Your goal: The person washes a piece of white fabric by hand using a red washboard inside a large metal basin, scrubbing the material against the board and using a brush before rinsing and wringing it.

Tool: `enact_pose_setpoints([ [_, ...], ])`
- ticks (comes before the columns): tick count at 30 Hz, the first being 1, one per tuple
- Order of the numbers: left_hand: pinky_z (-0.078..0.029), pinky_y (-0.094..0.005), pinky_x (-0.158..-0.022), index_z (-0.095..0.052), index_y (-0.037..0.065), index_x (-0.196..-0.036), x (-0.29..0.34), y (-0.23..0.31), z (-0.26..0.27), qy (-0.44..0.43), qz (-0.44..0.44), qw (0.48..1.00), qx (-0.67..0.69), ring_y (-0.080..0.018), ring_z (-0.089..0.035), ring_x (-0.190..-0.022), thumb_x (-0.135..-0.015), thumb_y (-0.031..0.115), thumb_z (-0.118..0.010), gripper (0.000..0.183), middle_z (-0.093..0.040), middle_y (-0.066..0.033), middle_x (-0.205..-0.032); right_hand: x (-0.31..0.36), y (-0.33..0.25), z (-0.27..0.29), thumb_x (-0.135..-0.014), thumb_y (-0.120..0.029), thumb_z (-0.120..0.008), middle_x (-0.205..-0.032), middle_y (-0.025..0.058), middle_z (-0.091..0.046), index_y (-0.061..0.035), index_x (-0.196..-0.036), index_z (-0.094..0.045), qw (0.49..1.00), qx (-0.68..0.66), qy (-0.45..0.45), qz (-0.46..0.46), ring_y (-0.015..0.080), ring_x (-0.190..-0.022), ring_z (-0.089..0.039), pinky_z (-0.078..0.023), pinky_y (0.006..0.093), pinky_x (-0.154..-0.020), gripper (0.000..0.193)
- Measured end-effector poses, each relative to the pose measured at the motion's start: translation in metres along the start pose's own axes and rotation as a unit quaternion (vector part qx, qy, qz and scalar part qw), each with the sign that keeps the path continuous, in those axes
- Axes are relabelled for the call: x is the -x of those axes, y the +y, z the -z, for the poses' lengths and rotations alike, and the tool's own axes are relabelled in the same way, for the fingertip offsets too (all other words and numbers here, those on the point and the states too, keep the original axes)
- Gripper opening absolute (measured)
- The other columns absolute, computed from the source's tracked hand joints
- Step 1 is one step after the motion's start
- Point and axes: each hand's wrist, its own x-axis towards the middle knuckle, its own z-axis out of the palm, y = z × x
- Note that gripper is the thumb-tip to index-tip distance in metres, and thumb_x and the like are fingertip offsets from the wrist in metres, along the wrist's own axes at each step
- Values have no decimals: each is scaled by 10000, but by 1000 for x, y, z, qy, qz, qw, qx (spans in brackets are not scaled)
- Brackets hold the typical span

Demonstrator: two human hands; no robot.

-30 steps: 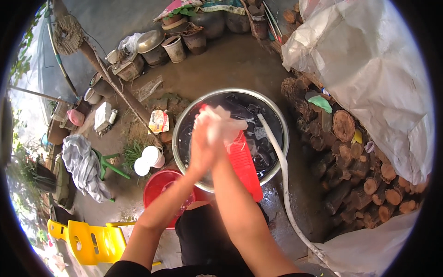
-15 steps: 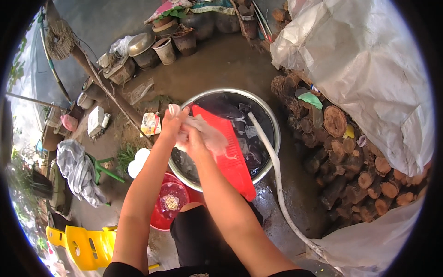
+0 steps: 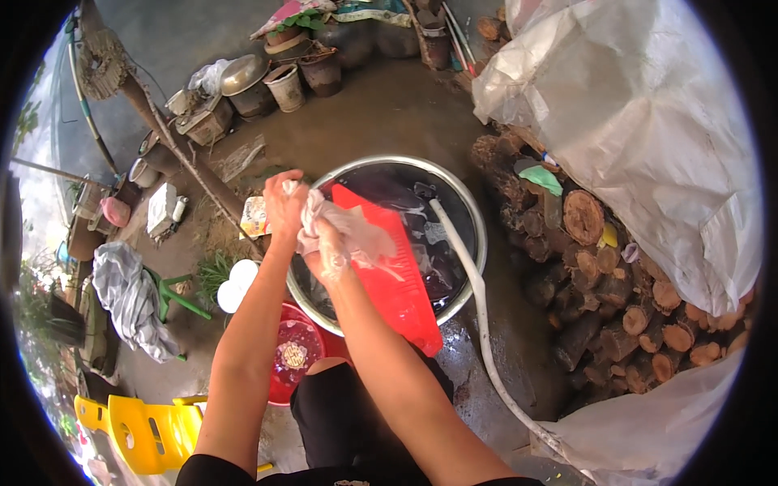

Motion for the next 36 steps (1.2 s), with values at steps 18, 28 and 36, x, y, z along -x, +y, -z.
enact_pose_setpoints([
  [18,-220,-408,-1088,-444,30,-1303,101,39,3,-150,-98,982,67,-337,-295,-1330,-844,244,-513,511,-355,-187,-1413,33,-25,13,-947,-396,-383,-1287,109,-461,-89,-1298,-407,993,-91,65,-29,261,-1125,-493,-421,369,-958,467],
  [28,-446,-311,-816,-553,-10,-1090,31,8,-8,-131,292,880,352,-181,-572,-886,-878,277,-557,357,-627,-101,-959,1,-21,7,-846,-202,-541,-860,14,-570,-75,-1011,-585,967,229,98,-43,86,-756,-545,-447,220,-642,213],
  [36,-490,-326,-619,-571,29,-870,51,37,-1,-65,173,914,362,-185,-573,-675,-848,251,-611,226,-597,-83,-761,6,-32,2,-883,-396,-497,-948,77,-596,-77,-1043,-582,967,-35,192,-166,191,-820,-599,-506,324,-672,367],
])
